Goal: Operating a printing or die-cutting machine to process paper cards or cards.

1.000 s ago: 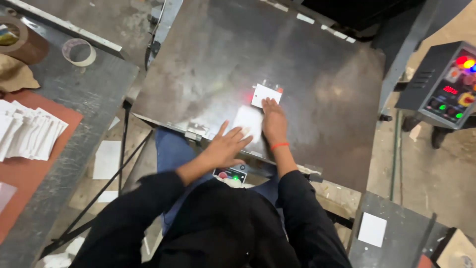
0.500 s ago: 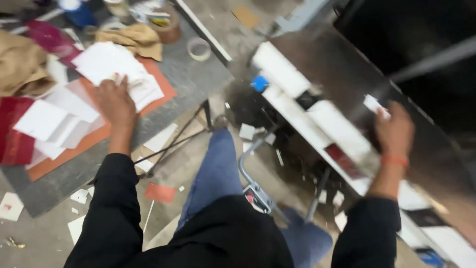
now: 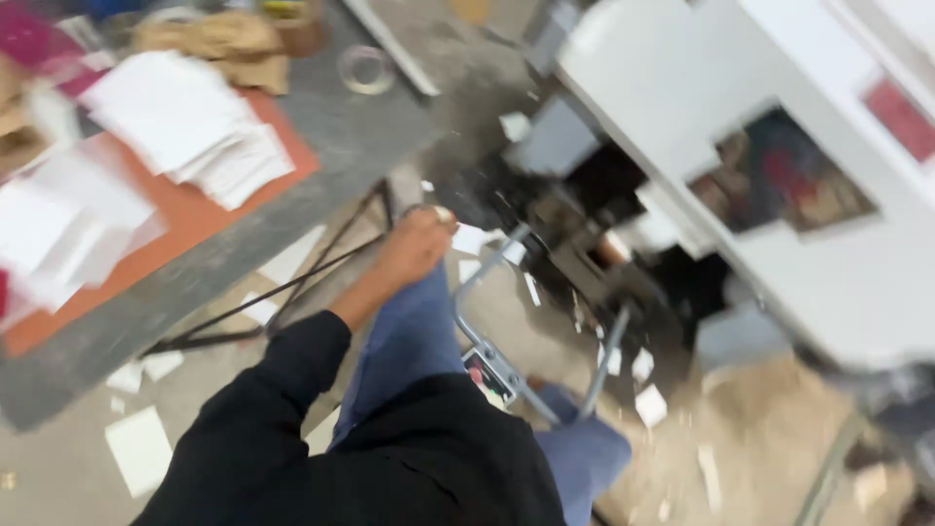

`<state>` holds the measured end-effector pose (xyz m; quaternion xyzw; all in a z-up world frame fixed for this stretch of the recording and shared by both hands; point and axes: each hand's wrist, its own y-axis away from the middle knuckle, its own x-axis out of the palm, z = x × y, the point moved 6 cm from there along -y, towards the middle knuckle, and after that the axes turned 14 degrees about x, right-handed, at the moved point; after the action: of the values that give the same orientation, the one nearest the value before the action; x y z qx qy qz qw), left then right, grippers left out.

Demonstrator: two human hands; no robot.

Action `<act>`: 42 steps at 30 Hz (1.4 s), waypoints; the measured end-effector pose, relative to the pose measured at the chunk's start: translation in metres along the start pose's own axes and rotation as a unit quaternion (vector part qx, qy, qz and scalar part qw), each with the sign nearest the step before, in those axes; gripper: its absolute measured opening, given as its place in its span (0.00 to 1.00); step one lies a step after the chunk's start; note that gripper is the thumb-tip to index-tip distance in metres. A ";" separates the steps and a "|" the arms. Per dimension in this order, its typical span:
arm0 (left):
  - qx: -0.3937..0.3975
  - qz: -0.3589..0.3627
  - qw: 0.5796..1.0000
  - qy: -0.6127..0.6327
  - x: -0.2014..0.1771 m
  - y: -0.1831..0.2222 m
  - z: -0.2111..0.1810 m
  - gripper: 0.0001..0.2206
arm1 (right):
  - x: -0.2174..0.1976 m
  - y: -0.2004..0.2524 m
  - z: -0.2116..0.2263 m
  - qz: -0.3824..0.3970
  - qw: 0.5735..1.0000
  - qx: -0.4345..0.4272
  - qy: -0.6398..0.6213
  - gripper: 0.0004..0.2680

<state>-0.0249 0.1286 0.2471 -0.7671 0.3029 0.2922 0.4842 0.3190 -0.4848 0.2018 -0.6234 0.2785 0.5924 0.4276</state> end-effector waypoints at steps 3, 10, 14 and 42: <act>0.063 0.136 0.973 0.175 0.100 0.006 -0.065 0.12 | 0.010 0.023 -0.112 0.083 0.983 0.140 0.088 0.16; 0.063 0.563 0.784 0.255 0.239 0.112 -0.092 0.12 | -0.009 0.196 -0.189 0.162 0.881 0.412 0.168 0.17; -0.043 0.406 0.823 0.395 0.255 0.117 -0.062 0.14 | -0.014 0.182 -0.109 -0.028 0.856 0.489 0.165 0.09; 0.242 0.257 0.935 0.044 0.155 -0.143 -0.208 0.38 | 0.000 -0.157 0.272 -0.088 0.974 0.016 -0.207 0.17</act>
<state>0.2141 -0.0406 0.2884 -0.5347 0.5719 0.2905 0.5502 0.3166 -0.1746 0.2522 -0.5021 0.1371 0.6641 0.5367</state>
